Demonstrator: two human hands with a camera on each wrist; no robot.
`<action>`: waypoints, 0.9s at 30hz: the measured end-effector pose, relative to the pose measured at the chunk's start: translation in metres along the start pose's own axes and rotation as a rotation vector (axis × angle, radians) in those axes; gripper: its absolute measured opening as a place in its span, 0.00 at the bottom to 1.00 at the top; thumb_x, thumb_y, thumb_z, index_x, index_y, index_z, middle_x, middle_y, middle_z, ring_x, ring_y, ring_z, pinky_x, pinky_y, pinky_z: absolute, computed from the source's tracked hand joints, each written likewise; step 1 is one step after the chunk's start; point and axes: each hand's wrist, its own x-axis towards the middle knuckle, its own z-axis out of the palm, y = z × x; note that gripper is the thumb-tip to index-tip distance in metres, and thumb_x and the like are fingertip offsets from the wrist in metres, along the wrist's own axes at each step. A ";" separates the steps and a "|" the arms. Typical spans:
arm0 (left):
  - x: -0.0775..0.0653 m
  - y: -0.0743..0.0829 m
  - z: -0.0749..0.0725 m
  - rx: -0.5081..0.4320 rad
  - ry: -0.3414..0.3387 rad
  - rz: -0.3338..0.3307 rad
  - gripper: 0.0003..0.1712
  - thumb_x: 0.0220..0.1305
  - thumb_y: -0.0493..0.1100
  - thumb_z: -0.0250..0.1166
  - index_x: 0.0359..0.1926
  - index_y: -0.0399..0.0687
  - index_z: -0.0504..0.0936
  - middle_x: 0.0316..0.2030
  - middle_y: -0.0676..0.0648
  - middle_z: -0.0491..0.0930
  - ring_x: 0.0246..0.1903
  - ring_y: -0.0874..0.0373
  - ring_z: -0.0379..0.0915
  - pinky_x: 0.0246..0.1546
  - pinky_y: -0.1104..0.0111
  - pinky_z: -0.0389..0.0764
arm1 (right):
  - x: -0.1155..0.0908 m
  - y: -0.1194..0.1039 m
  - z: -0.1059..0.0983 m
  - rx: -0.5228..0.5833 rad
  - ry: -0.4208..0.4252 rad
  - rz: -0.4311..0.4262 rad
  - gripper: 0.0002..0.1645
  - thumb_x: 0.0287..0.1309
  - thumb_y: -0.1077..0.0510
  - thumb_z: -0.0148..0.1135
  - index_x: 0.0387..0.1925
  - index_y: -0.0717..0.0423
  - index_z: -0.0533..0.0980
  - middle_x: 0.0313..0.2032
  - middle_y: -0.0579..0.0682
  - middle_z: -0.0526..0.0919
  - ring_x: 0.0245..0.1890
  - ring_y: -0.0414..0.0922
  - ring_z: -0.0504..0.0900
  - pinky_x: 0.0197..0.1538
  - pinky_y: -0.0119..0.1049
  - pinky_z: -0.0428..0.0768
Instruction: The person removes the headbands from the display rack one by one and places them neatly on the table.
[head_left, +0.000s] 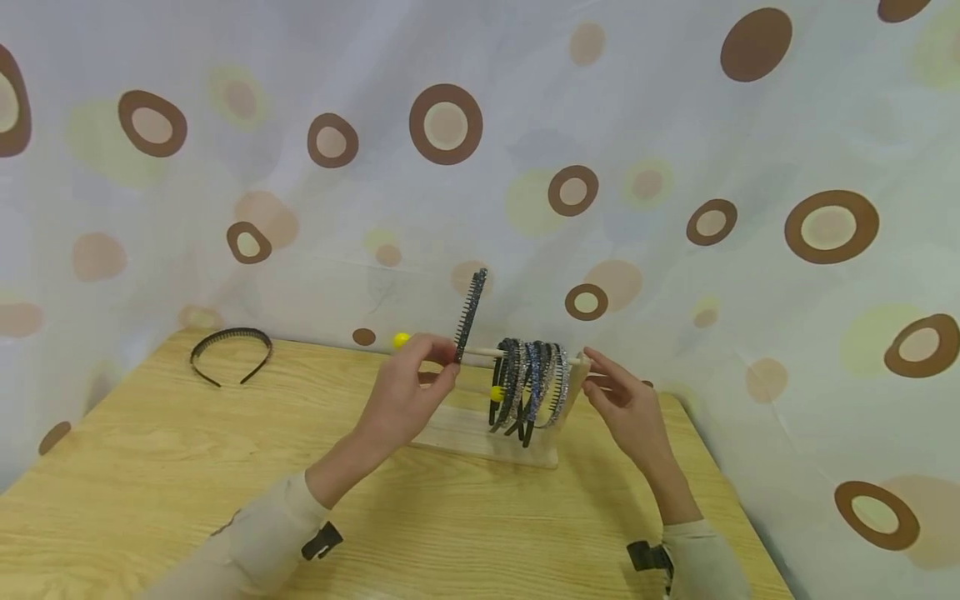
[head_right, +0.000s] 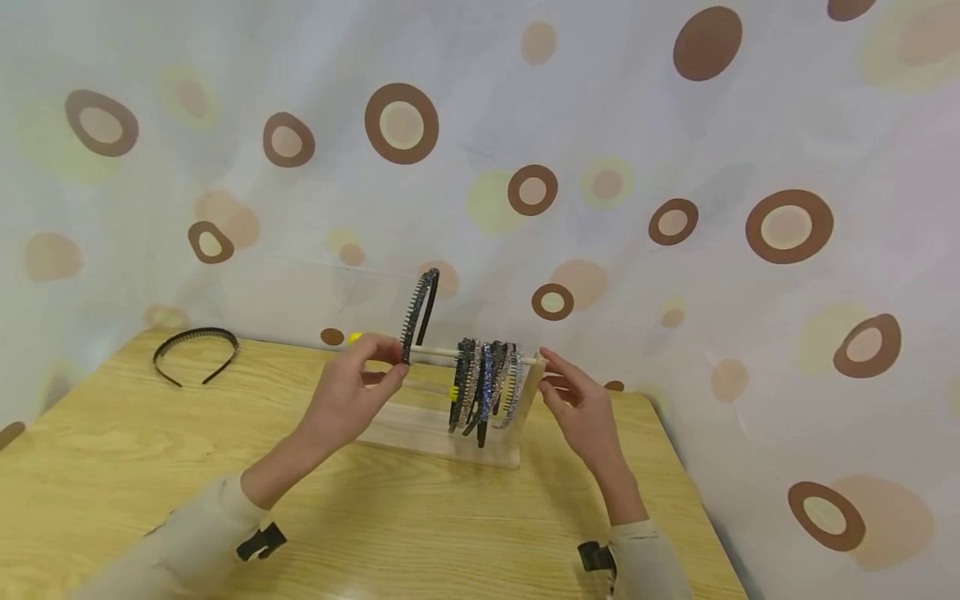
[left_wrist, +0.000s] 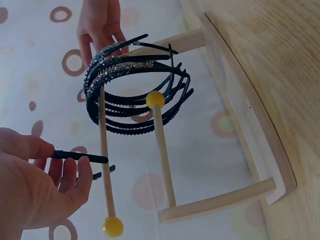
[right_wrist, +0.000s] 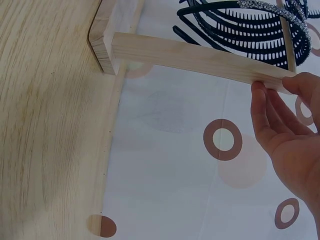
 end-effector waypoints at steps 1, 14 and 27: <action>0.001 0.001 -0.002 -0.004 0.006 0.009 0.09 0.69 0.32 0.66 0.48 0.43 0.81 0.43 0.50 0.80 0.45 0.57 0.78 0.41 0.68 0.85 | 0.000 0.000 0.000 -0.002 0.001 0.001 0.28 0.67 0.72 0.62 0.68 0.65 0.72 0.54 0.66 0.81 0.49 0.63 0.83 0.47 0.28 0.82; 0.007 0.007 -0.051 -0.005 0.113 -0.002 0.08 0.69 0.30 0.64 0.48 0.40 0.80 0.45 0.49 0.78 0.48 0.57 0.77 0.50 0.63 0.82 | 0.002 0.025 0.002 0.002 0.001 0.005 0.30 0.68 0.71 0.62 0.69 0.61 0.72 0.55 0.64 0.81 0.51 0.58 0.84 0.48 0.28 0.82; -0.005 0.002 -0.126 0.053 0.177 -0.101 0.13 0.73 0.35 0.63 0.55 0.36 0.78 0.49 0.45 0.79 0.53 0.52 0.77 0.53 0.71 0.79 | 0.004 0.044 -0.001 0.022 -0.005 0.047 0.30 0.70 0.62 0.65 0.71 0.45 0.73 0.57 0.57 0.81 0.52 0.37 0.82 0.51 0.29 0.81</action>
